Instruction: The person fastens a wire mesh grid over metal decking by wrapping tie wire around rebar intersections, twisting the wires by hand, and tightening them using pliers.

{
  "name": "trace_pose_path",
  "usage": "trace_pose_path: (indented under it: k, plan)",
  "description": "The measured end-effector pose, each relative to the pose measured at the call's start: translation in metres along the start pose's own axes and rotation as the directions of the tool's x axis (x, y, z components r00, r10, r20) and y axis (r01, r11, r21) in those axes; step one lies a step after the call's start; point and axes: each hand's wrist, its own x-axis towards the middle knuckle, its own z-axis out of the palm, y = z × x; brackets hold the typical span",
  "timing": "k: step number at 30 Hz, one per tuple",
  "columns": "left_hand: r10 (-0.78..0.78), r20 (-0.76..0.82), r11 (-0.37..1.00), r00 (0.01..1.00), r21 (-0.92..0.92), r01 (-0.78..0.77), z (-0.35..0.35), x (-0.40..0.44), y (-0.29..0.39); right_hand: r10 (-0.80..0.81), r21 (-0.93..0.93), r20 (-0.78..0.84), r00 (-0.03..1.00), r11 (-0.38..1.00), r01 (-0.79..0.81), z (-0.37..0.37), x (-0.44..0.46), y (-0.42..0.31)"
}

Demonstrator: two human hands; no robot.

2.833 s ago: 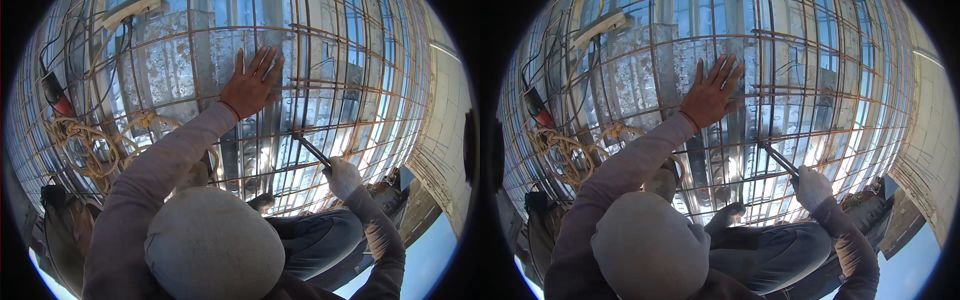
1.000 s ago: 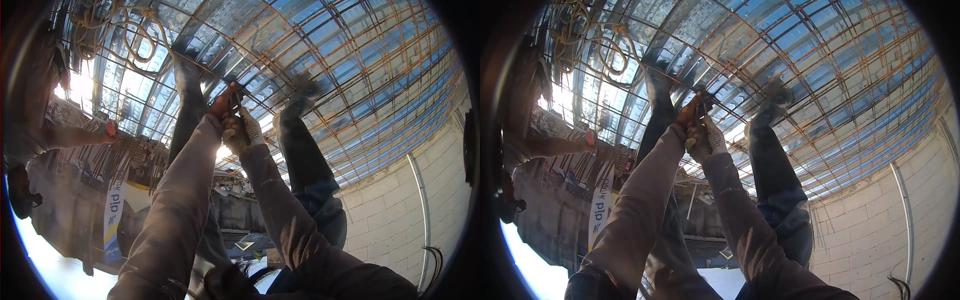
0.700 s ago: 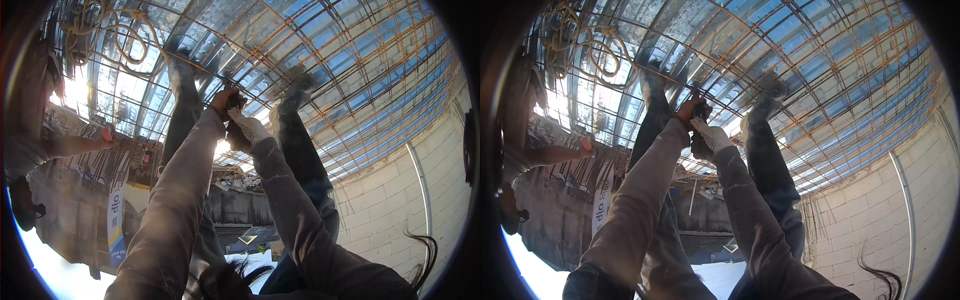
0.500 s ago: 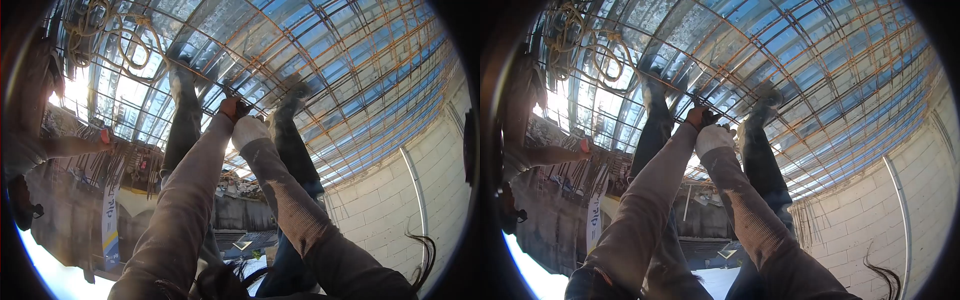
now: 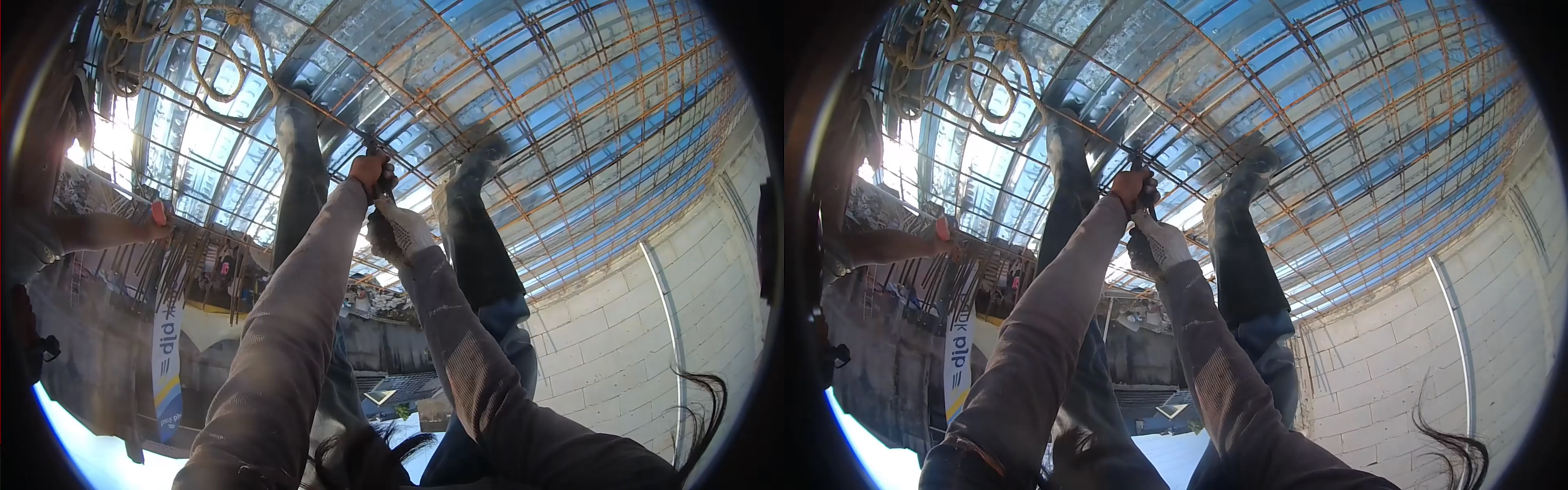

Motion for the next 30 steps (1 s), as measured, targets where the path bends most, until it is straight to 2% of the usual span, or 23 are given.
trace_pose_path:
  k: [1, 2, 3, 5, 6, 7, 9, 10, 11, 12, 13, 14, 16, 17, 18, 19, 20, 21, 23, 24, 26, 27, 30]
  plan:
    - [0.012, 0.019, 0.997, 1.0, -0.079, -0.011, 0.002, 0.001, -0.008, -0.121, -0.515, -0.19, 0.974, 0.857, 0.006, 0.002, -0.011, -0.013]
    - [0.029, -0.143, 1.0, 0.989, 0.01, -0.028, 0.021, -0.01, -0.007, -0.417, -0.995, -0.061, 0.907, 0.092, -0.024, 0.013, -0.027, -0.031]
    - [0.084, -0.17, 0.996, 0.982, 0.024, -0.082, 0.023, 0.0, -0.016, -0.421, -0.996, -0.059, 0.905, 0.086, -0.024, 0.018, -0.026, -0.03]
    - [0.175, -0.18, 0.982, 0.968, -0.043, -0.186, 0.025, 0.021, -0.031, -0.593, -0.969, -0.038, 0.804, -0.176, -0.175, 0.026, -0.019, -0.02]
    - [0.169, -0.176, 0.983, 0.97, -0.041, -0.179, 0.025, 0.02, -0.032, -0.665, -0.921, -0.008, 0.747, -0.285, -0.264, 0.026, -0.017, -0.016]
    - [0.128, -0.151, 0.992, 0.98, 0.014, -0.127, 0.018, 0.018, -0.029, -0.666, -0.923, -0.015, 0.746, -0.278, -0.267, 0.025, -0.015, -0.015]
    - [0.091, -0.133, 0.994, 0.987, 0.074, -0.082, 0.004, 0.002, -0.012, -0.376, -0.896, 0.099, 0.921, -0.436, -0.082, 0.025, -0.003, -0.013]
    - [-0.029, 0.009, 0.99, 1.0, 0.138, 0.027, 0.0, -0.021, 0.003, -0.464, -0.953, 0.051, 0.885, -0.287, -0.096, 0.013, 0.015, -0.002]
    - [-0.163, 0.142, 0.967, 0.976, 0.219, 0.13, -0.008, -0.035, 0.013, -0.465, -0.955, 0.048, 0.884, -0.28, -0.096, 0.005, 0.023, 0.01]
    - [-0.237, 0.245, 0.952, 0.94, 0.252, 0.175, -0.026, -0.03, 0.014, -0.24, -0.795, 0.09, 0.967, 0.567, 0.215, -0.004, 0.03, 0.025]
    - [-0.238, 0.244, 0.951, 0.94, 0.257, 0.174, -0.027, -0.03, 0.012, -0.129, 0.012, 0.305, 0.943, 0.991, 0.132, -0.005, 0.029, 0.037]
    - [-0.181, 0.294, 0.974, 0.938, 0.184, 0.13, -0.027, -0.03, 0.009, -0.236, 0.739, 0.503, 0.831, 0.617, -0.272, -0.005, 0.03, 0.047]
    - [-0.036, 0.385, 0.997, 0.922, -0.054, 0.062, -0.015, -0.042, 0.009, -0.217, 0.746, 0.448, 0.867, 0.625, -0.229, 0.014, 0.027, 0.054]
    - [-0.077, 0.194, 0.993, 0.978, -0.07, 0.093, -0.015, -0.033, 0.009, -0.18, 0.759, 0.386, 0.905, 0.619, -0.201, 0.017, 0.027, 0.052]
    - [-0.127, 0.253, 0.977, 0.959, -0.132, 0.165, -0.025, -0.012, 0.002, -0.175, 0.768, 0.373, 0.911, 0.609, -0.198, 0.018, 0.019, 0.049]
    - [-0.167, 0.318, 0.952, 0.933, -0.193, 0.236, -0.015, -0.024, 0.007, -0.048, 0.616, 0.194, 0.98, 0.783, -0.084, 0.016, 0.007, 0.039]
    - [-0.122, 0.008, 0.986, 0.992, -0.109, 0.122, 0.01, -0.033, 0.002, 0.028, 0.401, -0.017, 0.999, 0.916, -0.019, 0.013, -0.003, 0.026]
    - [-0.099, -0.059, 0.991, 0.993, -0.096, 0.093, 0.018, -0.031, -0.003, -0.124, -0.113, -0.162, 0.979, 0.988, 0.107, -0.004, -0.006, 0.019]
    - [-0.038, -0.213, 0.999, 0.976, -0.043, 0.03, 0.037, -0.038, -0.005, -0.271, -0.392, -0.375, 0.887, 0.913, 0.113, -0.015, -0.018, 0.0]
    - [0.034, -0.257, 0.997, 0.966, 0.079, -0.014, 0.03, -0.016, -0.017, -0.278, -0.396, -0.37, 0.886, 0.91, 0.12, -0.023, -0.012, -0.007]
    - [0.1, -0.234, 0.985, 0.967, 0.158, -0.064, 0.029, -0.011, -0.017, -0.347, -0.612, -0.15, 0.926, 0.768, 0.189, -0.044, 0.009, -0.014]
    - [0.153, -0.217, 0.966, 0.964, 0.238, -0.1, 0.023, -0.01, -0.021, -0.345, -0.612, -0.153, 0.926, 0.769, 0.185, -0.039, 0.011, -0.012]
    - [0.098, -0.112, 0.942, 0.989, 0.332, -0.056, 0.013, -0.032, -0.002, -0.279, -0.722, -0.278, 0.919, 0.692, -0.008, 0.007, 0.023, 0.0]
